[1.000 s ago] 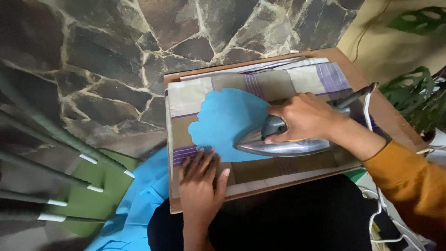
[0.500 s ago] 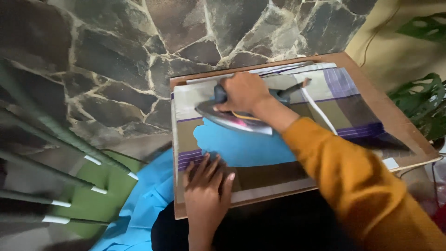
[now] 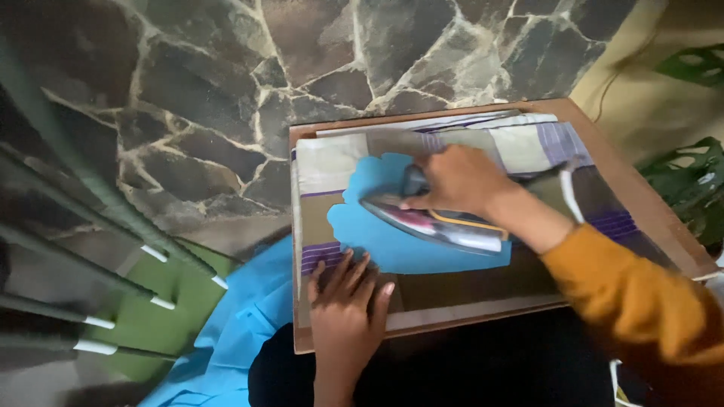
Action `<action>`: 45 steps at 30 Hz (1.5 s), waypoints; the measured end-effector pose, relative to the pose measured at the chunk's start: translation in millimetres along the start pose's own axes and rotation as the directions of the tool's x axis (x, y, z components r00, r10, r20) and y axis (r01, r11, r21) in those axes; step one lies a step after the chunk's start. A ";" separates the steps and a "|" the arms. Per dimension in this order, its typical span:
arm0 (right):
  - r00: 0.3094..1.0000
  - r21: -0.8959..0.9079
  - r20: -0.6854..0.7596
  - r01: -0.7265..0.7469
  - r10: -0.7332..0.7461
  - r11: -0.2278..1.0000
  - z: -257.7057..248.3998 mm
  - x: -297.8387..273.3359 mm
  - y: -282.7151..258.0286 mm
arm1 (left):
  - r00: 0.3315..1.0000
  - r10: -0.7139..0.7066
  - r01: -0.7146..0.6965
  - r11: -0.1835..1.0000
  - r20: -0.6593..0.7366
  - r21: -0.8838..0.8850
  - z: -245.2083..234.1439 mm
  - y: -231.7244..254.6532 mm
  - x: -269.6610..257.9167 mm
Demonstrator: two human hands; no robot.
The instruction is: Ironing a blue fabric cutout on a patterned cloth surface using a hand iron.
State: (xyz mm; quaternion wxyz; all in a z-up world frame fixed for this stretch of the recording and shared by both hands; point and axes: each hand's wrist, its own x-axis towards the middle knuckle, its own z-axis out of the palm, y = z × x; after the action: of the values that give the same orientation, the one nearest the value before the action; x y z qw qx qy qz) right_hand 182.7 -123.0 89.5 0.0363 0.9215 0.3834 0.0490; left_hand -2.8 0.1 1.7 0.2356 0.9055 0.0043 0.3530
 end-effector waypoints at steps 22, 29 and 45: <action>0.986 0.032 -0.091 -0.135 0.138 0.990 11.7 6.3 43.3 | 1.000 0.014 -0.014 0.998 0.001 0.063 0.3 -0.2 -0.5; 0.986 0.112 0.047 -0.164 0.160 0.980 -10.4 -51.2 34.9 | 0.999 0.000 0.003 0.998 -0.047 0.063 -0.3 2.2 2.1; 1.000 0.075 -0.020 -0.004 0.005 0.997 0.1 25.8 -32.6 | 0.987 -0.096 0.097 0.995 -0.127 0.000 -3.5 8.1 3.3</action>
State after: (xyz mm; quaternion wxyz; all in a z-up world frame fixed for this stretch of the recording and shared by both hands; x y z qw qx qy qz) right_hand 177.8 -81.8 87.5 -0.0021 0.9225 0.3834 0.0441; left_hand -3.9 -5.1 9.5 0.2488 0.8807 0.0643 0.3978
